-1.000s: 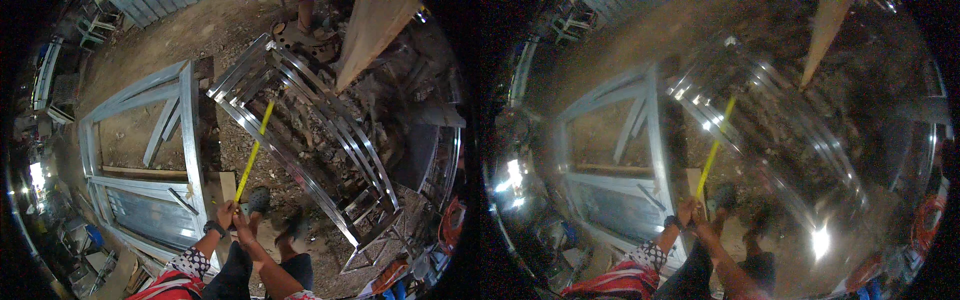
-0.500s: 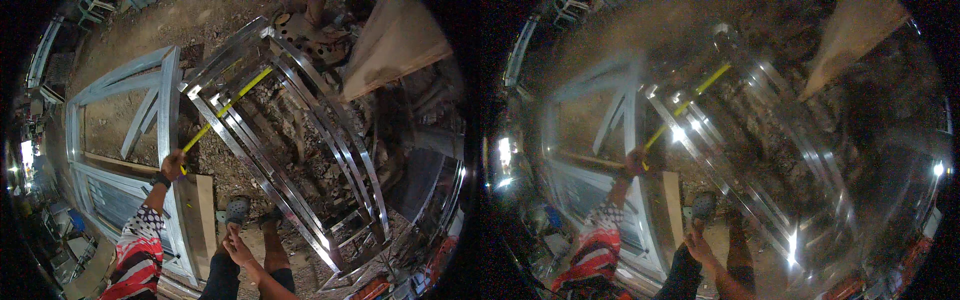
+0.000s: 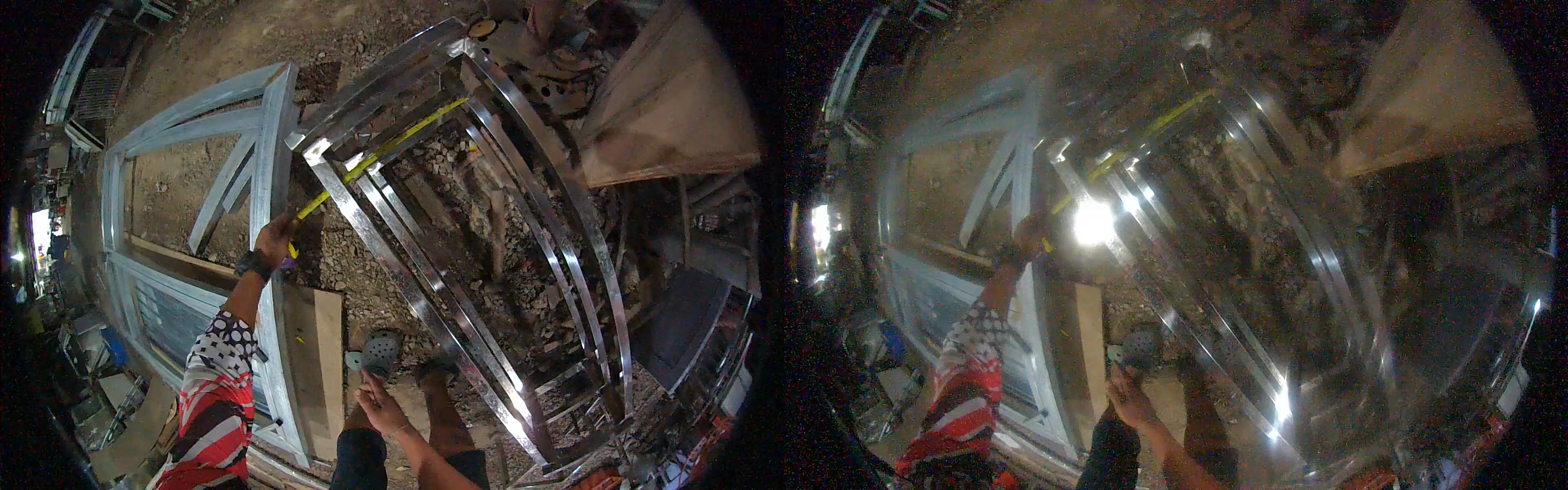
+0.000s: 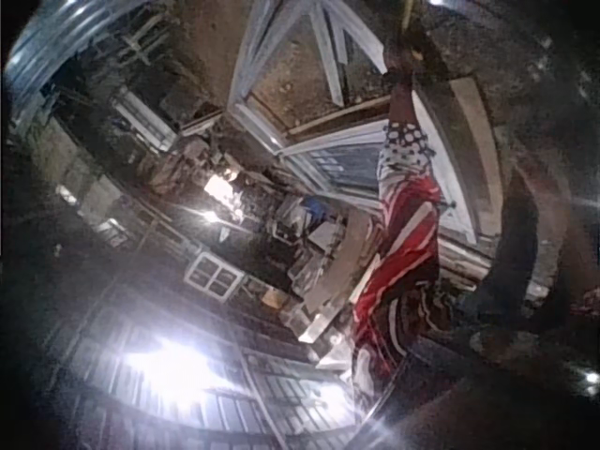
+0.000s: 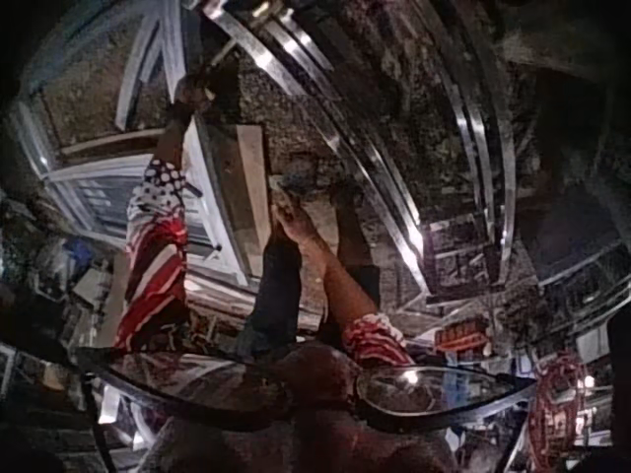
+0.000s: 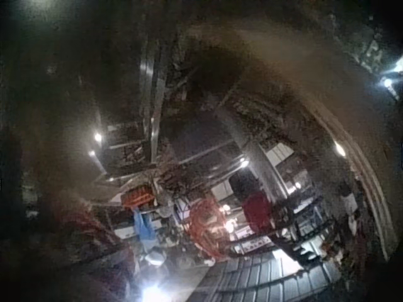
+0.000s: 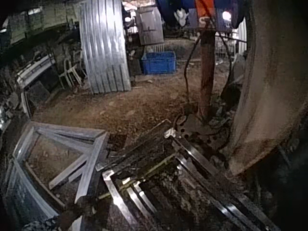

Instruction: The person measures a metal frame and a plywood sheet with a tape measure, marks the plywood with a pencil, and uses a circular saw to cut along the marked line. The person also uses a metal straightedge as a guide while cutting.

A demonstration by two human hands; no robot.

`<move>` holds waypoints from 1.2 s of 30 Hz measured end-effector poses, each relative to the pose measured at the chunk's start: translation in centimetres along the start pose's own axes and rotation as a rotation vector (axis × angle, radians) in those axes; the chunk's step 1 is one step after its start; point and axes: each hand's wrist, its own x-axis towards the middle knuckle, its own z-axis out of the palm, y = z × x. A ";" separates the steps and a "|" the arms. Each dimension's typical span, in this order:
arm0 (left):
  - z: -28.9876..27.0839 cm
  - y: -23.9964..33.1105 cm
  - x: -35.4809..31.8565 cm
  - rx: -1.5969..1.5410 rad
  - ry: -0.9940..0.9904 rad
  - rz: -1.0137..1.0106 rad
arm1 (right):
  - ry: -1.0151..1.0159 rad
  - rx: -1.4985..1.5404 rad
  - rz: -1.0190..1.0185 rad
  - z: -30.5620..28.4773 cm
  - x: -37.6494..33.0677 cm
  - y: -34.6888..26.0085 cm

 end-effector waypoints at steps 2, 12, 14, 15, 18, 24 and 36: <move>-0.1 -0.9 -0.5 -0.242 -0.021 -0.111 | -0.052 0.105 -0.033 0.4 0.2 0.5; 1.3 -2.6 -1.3 -0.202 0.124 0.276 | 0.009 0.041 -0.050 -0.5 0.1 -0.1; 1.4 -2.7 -1.4 -0.067 0.121 0.215 | -0.018 0.058 -0.030 -0.9 -0.1 -0.6; 1.5 -2.8 -1.4 -0.156 0.089 0.202 | -0.022 0.091 -0.011 -1.1 -0.1 -0.7; 2.2 -3.3 -1.0 -0.350 0.054 0.059 | -0.061 0.112 -0.019 -1.3 -0.1 -0.8; 3.7 -4.2 0.0 -0.340 0.052 -0.054 | 0.016 0.007 -0.193 -1.7 0.1 -1.8; 2.2 -2.0 -2.2 -0.425 0.112 -0.008 | -0.057 0.147 0.171 -3.1 0.3 -6.2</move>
